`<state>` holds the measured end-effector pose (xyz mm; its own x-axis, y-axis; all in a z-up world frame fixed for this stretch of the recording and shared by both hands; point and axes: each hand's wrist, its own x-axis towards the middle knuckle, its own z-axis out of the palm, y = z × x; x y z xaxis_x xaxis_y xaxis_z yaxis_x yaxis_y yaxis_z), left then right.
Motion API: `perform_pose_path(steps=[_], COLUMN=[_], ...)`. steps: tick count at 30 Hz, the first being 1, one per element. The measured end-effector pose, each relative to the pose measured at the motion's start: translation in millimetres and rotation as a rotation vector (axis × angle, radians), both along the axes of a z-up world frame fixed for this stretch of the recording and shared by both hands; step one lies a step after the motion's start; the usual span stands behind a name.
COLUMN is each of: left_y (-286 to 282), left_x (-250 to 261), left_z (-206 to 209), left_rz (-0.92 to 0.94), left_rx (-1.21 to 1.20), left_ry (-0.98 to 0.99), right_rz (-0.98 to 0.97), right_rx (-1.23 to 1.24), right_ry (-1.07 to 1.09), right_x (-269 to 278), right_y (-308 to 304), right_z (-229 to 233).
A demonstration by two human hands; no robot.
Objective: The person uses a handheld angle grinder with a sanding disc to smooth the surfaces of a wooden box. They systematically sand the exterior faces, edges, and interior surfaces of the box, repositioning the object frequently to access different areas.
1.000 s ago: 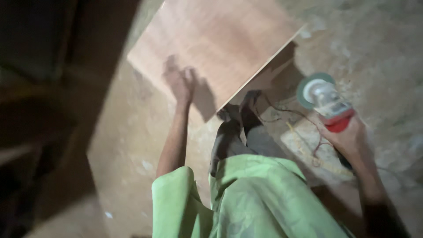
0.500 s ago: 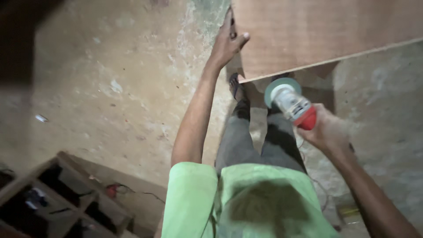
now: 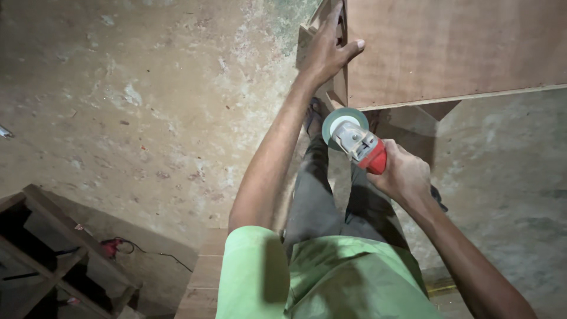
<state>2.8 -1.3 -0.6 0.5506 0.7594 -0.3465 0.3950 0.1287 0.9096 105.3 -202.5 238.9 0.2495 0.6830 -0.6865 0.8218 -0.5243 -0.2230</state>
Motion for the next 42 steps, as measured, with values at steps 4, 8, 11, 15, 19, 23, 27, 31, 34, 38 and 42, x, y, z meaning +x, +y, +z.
perform_pose_path(steps=[4,8,11,15,19,23,27,31,34,38,42], left_y=[1,1,-2,-4,-2,1,4,3,4,4,8], left_x=[0,0,2,0,-1,-2,-3,-3,-3,-3,-2], left_z=[2,0,-4,-10,-4,6,7,5,6,17,23], left_rz=[-0.007,-0.024,-0.014,-0.031,-0.041,-0.019,-0.007,0.013,-0.007,-0.001,0.014], left_rx=[-0.015,0.007,-0.028,0.083,0.033,-0.009,0.081,-0.017,0.021,-0.057,-0.070], left_ry=[0.016,0.067,0.059,0.082,0.113,0.118,0.059,0.019,-0.006,0.005,-0.011], right_rz=[-0.019,-0.066,-0.124,-0.136,-0.119,-0.083,-0.083,-0.152,-0.186,-0.203,-0.286], right_rx=[-0.042,-0.141,-0.174,-0.174,-0.199,-0.016,-0.076,-0.192,-0.187,-0.191,-0.132], right_ry=[-0.023,-0.073,-0.121,-0.152,-0.092,0.022,-0.037,-0.137,-0.160,-0.231,-0.247], right_x=[4,20,35,38,17,0,7,34,54,73,73], right_y=[-2,-14,-21,-22,-8,0,-4,-11,-23,-39,-49], right_z=[-4,-4,-1,8,5,-2,-4,-7,-7,-6,4])
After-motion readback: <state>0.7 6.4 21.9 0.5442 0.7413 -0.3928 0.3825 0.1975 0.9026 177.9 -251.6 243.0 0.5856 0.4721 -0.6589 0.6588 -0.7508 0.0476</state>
